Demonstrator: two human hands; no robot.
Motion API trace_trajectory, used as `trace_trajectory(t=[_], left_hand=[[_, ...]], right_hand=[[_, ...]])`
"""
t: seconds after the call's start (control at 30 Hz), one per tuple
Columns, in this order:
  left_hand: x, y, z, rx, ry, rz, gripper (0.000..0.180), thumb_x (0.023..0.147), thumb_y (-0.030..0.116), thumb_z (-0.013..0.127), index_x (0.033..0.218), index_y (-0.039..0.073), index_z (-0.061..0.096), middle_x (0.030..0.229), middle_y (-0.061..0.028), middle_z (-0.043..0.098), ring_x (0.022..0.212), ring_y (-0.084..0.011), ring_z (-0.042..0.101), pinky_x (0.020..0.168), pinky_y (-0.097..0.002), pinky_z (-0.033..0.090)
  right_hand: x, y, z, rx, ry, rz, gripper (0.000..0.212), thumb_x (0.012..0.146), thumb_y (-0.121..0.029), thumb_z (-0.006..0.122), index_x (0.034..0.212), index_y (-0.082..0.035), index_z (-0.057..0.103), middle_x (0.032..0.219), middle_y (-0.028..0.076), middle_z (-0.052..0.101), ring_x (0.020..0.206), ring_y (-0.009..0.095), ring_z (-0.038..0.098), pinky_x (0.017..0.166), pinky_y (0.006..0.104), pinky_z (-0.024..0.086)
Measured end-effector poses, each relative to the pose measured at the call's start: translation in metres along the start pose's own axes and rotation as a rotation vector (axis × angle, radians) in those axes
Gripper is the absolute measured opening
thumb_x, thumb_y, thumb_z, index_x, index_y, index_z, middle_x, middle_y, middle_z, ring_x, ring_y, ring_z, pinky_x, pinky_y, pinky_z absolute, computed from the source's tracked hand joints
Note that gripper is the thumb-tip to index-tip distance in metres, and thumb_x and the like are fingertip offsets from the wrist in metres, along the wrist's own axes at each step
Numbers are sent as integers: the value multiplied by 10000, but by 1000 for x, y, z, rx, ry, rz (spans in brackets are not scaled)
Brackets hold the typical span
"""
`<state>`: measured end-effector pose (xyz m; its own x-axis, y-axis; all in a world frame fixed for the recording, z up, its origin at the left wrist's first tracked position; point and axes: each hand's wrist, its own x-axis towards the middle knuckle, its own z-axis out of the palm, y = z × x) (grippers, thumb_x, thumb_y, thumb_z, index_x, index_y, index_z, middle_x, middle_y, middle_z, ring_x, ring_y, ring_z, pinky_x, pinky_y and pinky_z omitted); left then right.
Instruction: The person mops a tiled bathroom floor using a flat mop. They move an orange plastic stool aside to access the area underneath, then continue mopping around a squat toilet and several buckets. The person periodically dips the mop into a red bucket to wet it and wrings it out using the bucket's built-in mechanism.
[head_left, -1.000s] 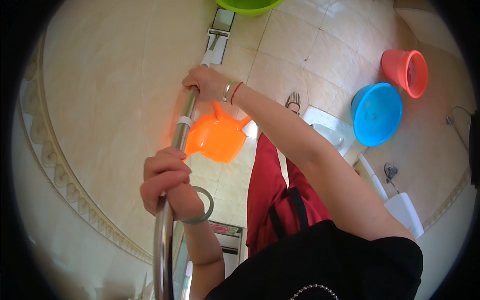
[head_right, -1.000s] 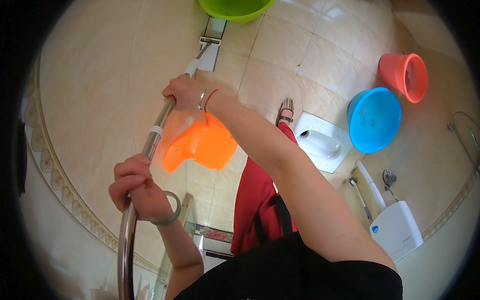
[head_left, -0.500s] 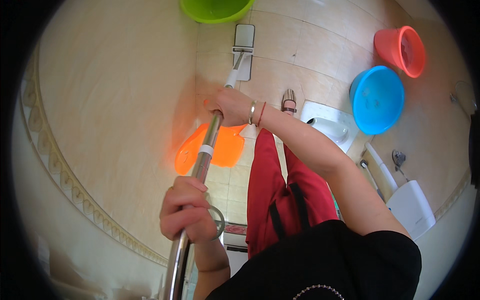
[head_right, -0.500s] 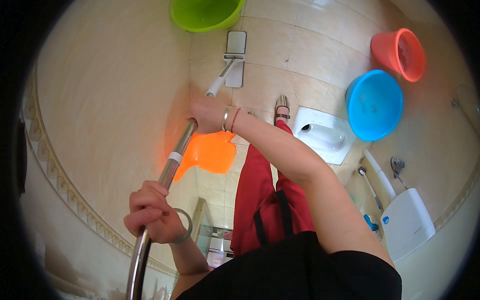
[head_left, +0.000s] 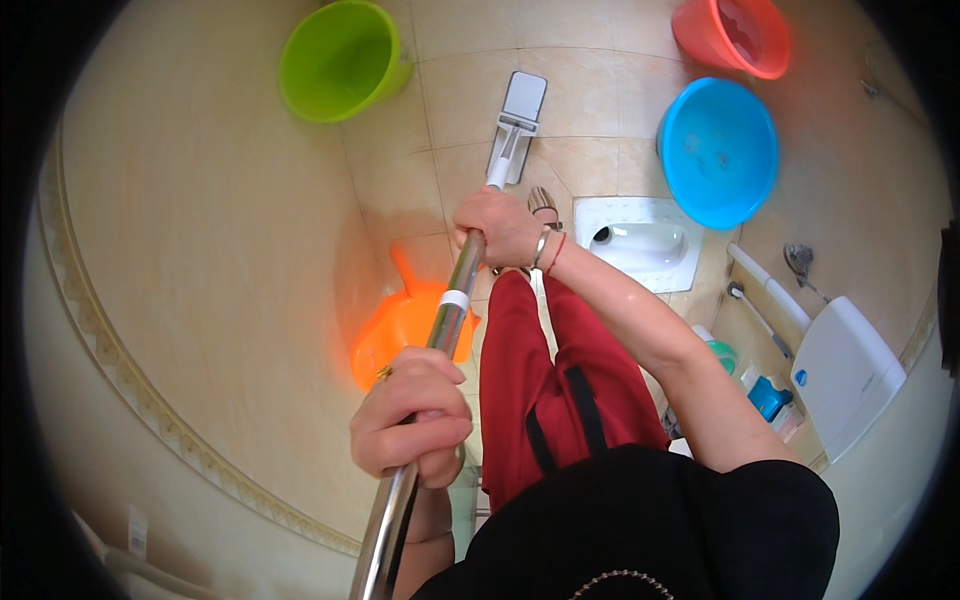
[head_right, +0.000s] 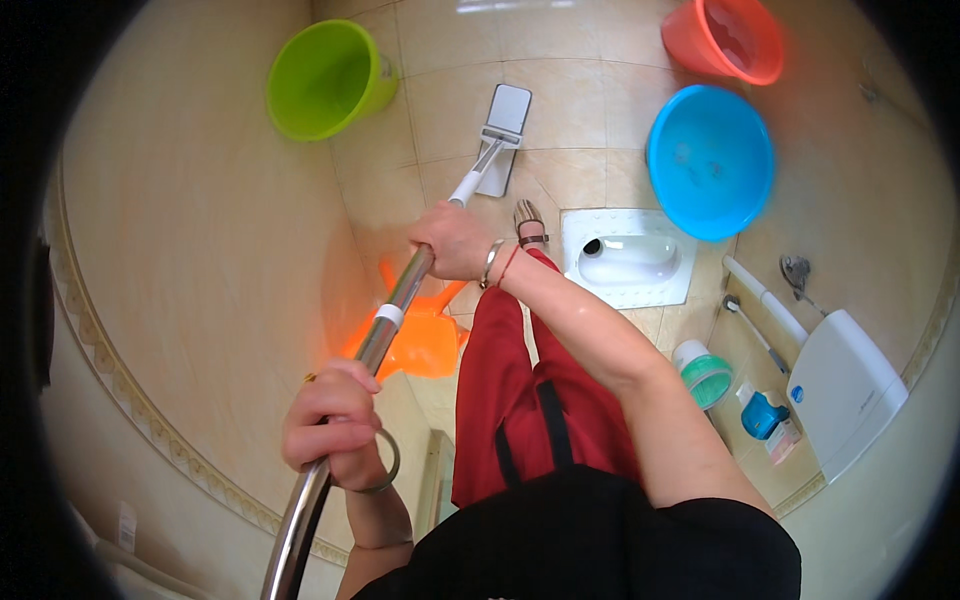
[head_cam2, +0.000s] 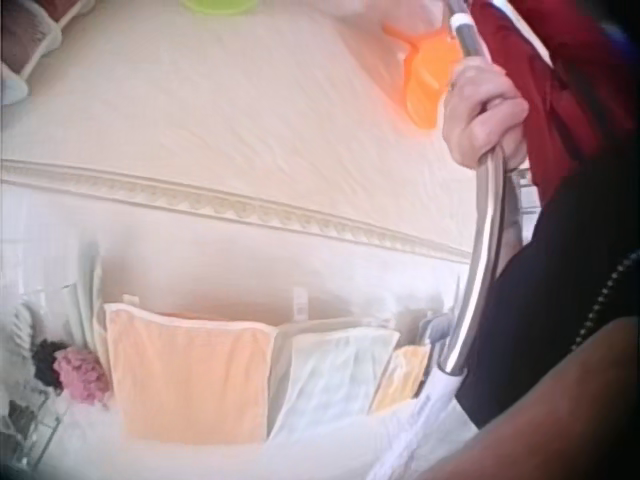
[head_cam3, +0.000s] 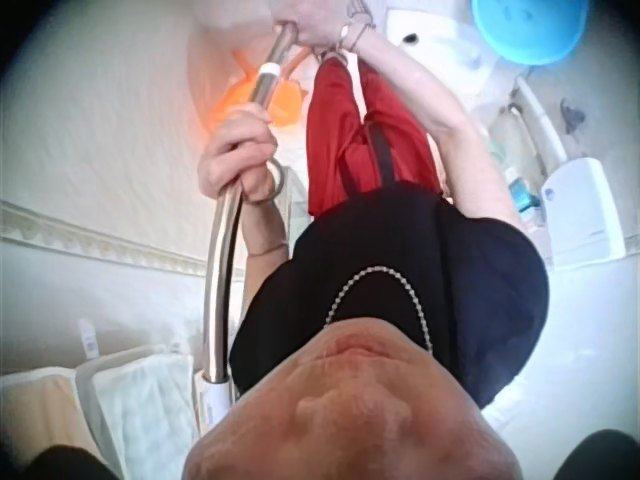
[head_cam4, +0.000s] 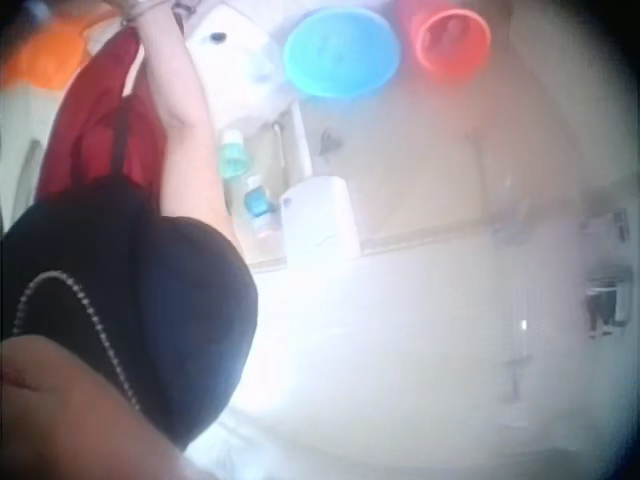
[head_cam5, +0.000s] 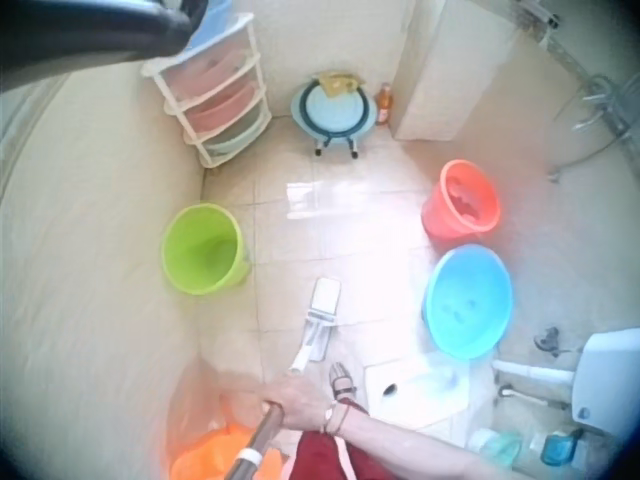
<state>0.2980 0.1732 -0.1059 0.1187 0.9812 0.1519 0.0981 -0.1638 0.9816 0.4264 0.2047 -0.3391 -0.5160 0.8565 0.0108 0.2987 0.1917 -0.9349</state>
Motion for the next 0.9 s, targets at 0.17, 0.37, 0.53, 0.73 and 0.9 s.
trace_trajectory(t=[0.17,0.37,0.53,0.73,0.9], left_hand=[[21,12,1,-24,-150,47,180,927,155,578,758,110,534,646,-33,556,522,-146,495,627,-344,503],[53,-33,41,179,15,284,208,963,312,563,1027,146,455,927,-112,608,637,-164,556,787,-428,508],[67,-75,70,-41,25,274,336,994,421,434,832,128,403,706,-49,491,658,-185,505,865,-481,474],[67,-79,75,-67,-2,142,280,954,69,337,676,102,318,541,3,313,574,-138,344,725,-403,406],[64,-56,78,3,-25,73,279,952,43,370,683,102,329,535,-3,322,563,-128,346,725,-391,406]], right_hand=[[17,-5,-17,-63,308,-102,179,698,-131,701,668,-111,526,630,61,530,669,292,533,617,391,426],[63,45,-65,-167,727,-80,368,725,-282,807,675,-80,504,643,89,507,618,283,502,576,367,423],[72,88,-97,-215,743,-86,328,738,-283,791,705,-82,533,667,81,542,651,277,527,611,377,444],[62,123,-115,-327,367,42,150,704,-187,723,650,-135,593,708,46,618,735,258,584,696,389,478],[54,112,-93,-248,539,32,112,711,-170,687,639,-174,600,695,5,621,737,232,588,712,372,465]])
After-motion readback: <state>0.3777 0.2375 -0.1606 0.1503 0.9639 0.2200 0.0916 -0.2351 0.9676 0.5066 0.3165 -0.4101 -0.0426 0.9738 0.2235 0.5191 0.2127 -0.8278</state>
